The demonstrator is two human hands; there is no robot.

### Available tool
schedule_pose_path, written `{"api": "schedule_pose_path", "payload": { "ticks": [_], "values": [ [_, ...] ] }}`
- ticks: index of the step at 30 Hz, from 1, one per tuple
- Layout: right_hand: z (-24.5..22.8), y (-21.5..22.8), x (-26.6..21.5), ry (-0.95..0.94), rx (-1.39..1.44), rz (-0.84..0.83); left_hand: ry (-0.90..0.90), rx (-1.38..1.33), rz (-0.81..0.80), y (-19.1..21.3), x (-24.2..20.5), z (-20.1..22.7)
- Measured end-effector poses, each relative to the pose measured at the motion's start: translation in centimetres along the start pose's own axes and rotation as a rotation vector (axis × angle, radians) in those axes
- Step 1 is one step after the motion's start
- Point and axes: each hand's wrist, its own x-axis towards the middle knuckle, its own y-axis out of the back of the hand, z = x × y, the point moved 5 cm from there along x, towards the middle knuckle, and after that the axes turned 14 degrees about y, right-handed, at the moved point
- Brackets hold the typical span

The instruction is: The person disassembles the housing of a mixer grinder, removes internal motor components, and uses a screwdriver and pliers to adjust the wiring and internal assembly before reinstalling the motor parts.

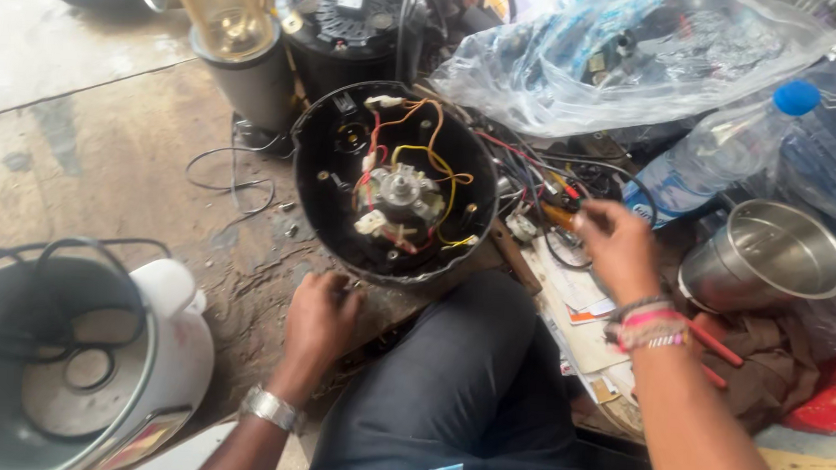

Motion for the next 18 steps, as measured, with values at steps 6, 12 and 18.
{"api": "schedule_pose_path", "payload": {
  "ticks": [6,12,18],
  "values": [
    [0.0,1.7,-4.3,0.303,-0.293,0.139,-0.171,0.252,0.067,-1.2,0.0,1.0],
    [2.5,6.5,-8.0,0.052,-0.568,-0.062,-0.157,0.353,-0.012,0.2,-0.6,0.8],
    [5.2,9.3,-13.1,0.021,-0.848,-0.197,0.358,-0.366,-0.483,2.0,-2.7,-1.3]
  ]
}}
